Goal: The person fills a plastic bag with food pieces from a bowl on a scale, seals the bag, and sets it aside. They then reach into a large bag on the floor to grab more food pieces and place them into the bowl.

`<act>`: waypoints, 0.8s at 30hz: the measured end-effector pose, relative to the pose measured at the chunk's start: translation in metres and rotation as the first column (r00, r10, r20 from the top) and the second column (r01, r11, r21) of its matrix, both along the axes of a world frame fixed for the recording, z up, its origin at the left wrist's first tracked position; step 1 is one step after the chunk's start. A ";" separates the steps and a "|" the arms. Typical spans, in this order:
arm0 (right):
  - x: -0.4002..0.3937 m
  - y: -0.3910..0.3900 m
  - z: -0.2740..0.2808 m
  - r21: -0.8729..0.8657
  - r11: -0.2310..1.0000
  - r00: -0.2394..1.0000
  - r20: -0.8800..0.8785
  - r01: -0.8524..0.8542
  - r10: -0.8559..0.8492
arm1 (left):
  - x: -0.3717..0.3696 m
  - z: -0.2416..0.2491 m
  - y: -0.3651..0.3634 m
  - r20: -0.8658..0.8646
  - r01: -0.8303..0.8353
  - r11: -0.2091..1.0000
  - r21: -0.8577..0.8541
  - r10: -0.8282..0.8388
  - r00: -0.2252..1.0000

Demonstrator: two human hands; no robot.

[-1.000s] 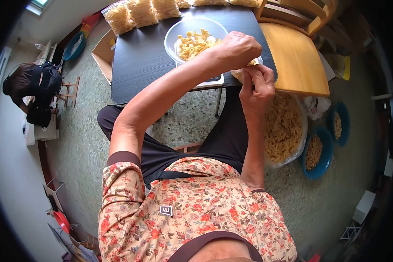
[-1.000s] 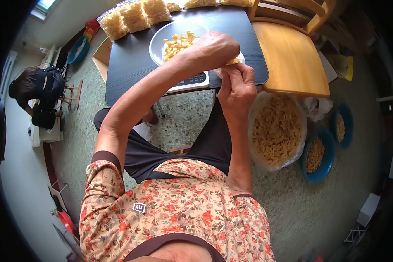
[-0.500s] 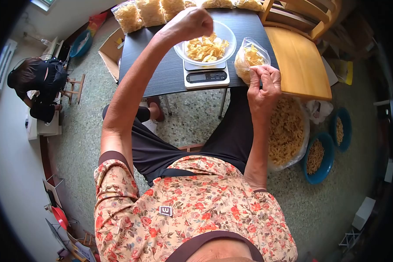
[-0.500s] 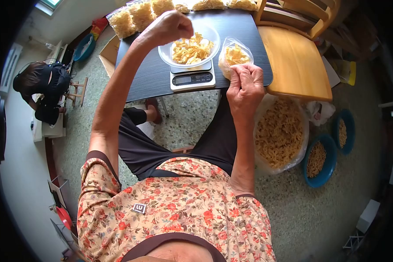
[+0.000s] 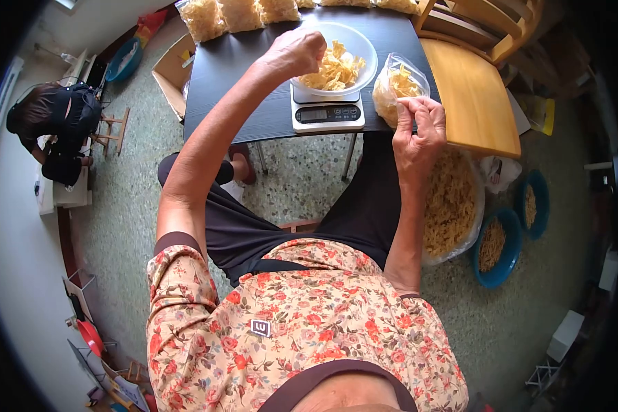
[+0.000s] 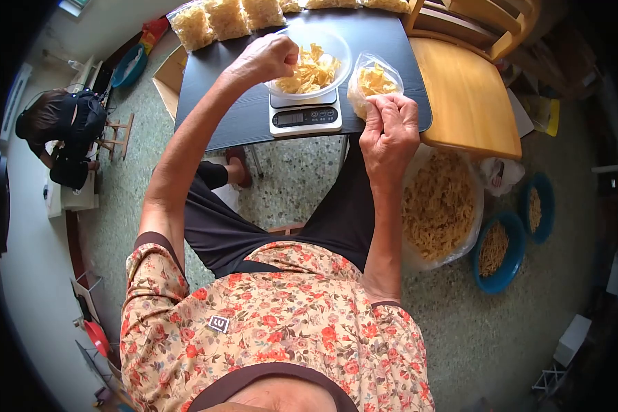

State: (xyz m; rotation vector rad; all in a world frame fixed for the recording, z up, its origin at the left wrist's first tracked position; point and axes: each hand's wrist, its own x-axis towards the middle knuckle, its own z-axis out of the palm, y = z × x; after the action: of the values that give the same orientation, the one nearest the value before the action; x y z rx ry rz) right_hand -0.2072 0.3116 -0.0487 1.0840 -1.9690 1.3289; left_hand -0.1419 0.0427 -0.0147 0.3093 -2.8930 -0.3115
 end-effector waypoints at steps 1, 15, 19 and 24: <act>0.000 -0.001 0.000 -0.004 1.000 1.000 -0.010 0.002 -0.002 | 0.000 0.000 -0.003 -0.020 -0.003 1.000 0.004 0.003 1.000; 0.003 -0.008 0.002 -0.007 1.000 1.000 0.013 -0.022 0.022 | 0.010 0.032 -0.010 -0.191 0.113 0.363 0.925 0.185 0.964; 0.002 -0.009 0.004 0.005 1.000 1.000 -0.009 -0.016 0.016 | -0.001 0.028 -0.011 -0.250 0.170 0.361 0.917 0.190 0.949; 0.001 -0.010 0.005 -0.007 1.000 1.000 0.008 -0.014 0.014 | -0.007 0.037 -0.013 -0.333 0.308 0.184 0.933 0.120 0.935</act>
State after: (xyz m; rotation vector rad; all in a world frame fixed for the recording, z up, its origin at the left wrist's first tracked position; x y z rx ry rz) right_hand -0.2063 0.3017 -0.0436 1.0931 -1.9638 1.3486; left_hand -0.1485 0.0302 0.0222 0.1922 -1.8696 -2.0676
